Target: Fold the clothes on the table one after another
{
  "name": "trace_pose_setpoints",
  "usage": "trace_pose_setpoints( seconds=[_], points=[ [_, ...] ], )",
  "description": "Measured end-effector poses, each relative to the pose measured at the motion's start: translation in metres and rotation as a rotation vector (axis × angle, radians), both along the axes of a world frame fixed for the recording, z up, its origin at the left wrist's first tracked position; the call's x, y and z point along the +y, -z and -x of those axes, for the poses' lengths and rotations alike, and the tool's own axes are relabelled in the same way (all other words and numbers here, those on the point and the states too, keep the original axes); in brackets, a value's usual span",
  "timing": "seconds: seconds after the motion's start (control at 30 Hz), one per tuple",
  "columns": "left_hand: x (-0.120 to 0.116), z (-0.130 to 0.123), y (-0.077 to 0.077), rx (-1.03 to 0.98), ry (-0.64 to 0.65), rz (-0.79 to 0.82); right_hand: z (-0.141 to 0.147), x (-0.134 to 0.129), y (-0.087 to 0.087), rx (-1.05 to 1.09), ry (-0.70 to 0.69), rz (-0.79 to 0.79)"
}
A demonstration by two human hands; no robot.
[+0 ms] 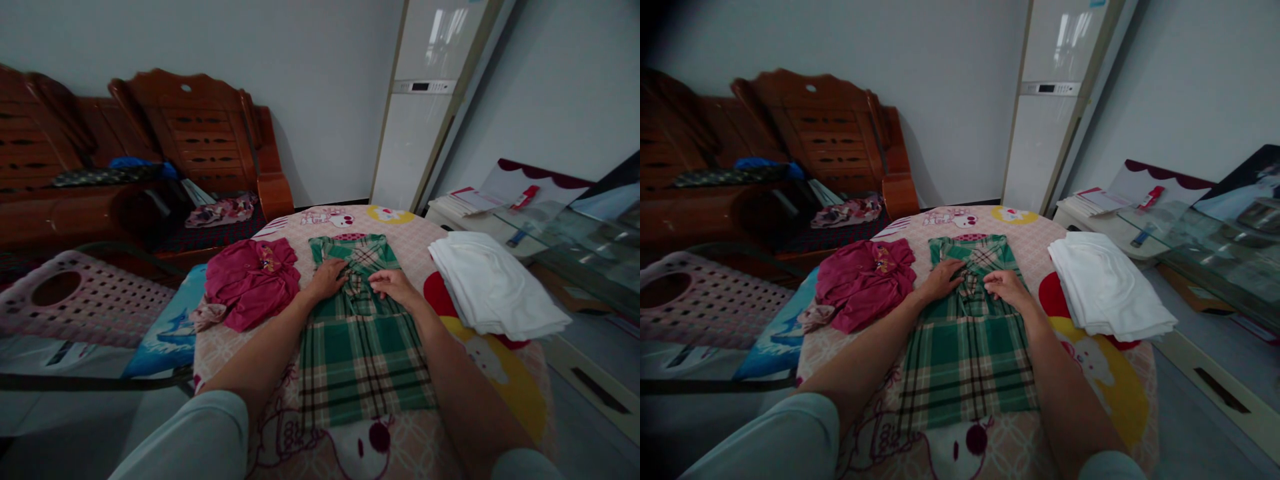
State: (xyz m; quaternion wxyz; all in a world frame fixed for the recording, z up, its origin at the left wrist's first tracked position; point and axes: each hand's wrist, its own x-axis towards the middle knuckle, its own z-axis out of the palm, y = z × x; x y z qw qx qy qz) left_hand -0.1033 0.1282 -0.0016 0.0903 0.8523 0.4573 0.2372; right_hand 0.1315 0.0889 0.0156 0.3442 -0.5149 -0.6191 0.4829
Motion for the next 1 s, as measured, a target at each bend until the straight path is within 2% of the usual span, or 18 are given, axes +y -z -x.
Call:
trace_pose_setpoints(
  seconds=[0.13, 0.27, 0.37, 0.47, 0.57, 0.7, 0.77, 0.8, 0.9, 1.0],
  points=[
    [0.005, 0.002, 0.011, -0.003, 0.038, -0.03, 0.0, 0.001, 0.003, -0.005, 0.002, -0.01],
    [0.008, 0.004, 0.014, -0.096, 0.052, -0.02, 0.001, 0.0, 0.003, -0.02, 0.008, -0.015],
    [0.007, 0.005, 0.007, -0.166, 0.036, -0.012, 0.001, -0.001, 0.001, -0.037, 0.004, -0.02],
    [-0.001, 0.008, -0.01, -0.226, -0.044, 0.015, -0.004, -0.003, -0.011, -0.064, -0.024, -0.042],
    [-0.014, 0.012, -0.034, -0.229, -0.065, 0.125, -0.015, -0.008, -0.031, -0.135, -0.058, -0.132],
    [-0.047, 0.015, -0.057, -0.067, 0.156, 0.297, -0.033, -0.025, -0.052, -0.394, -0.131, -0.226],
    [-0.066, 0.015, -0.06, 0.067, 0.253, 0.35, -0.039, -0.038, -0.052, -0.588, -0.196, -0.211],
    [-0.076, 0.016, -0.059, 0.129, 0.261, 0.355, -0.042, -0.045, -0.05, -0.679, -0.227, -0.213],
    [-0.097, 0.016, -0.052, 0.25, 0.164, 0.331, -0.044, -0.065, -0.04, -0.88, -0.288, -0.308],
    [-0.104, 0.015, -0.046, 0.315, 0.083, 0.351, -0.041, -0.072, -0.035, -0.989, -0.297, -0.374]
  ],
)
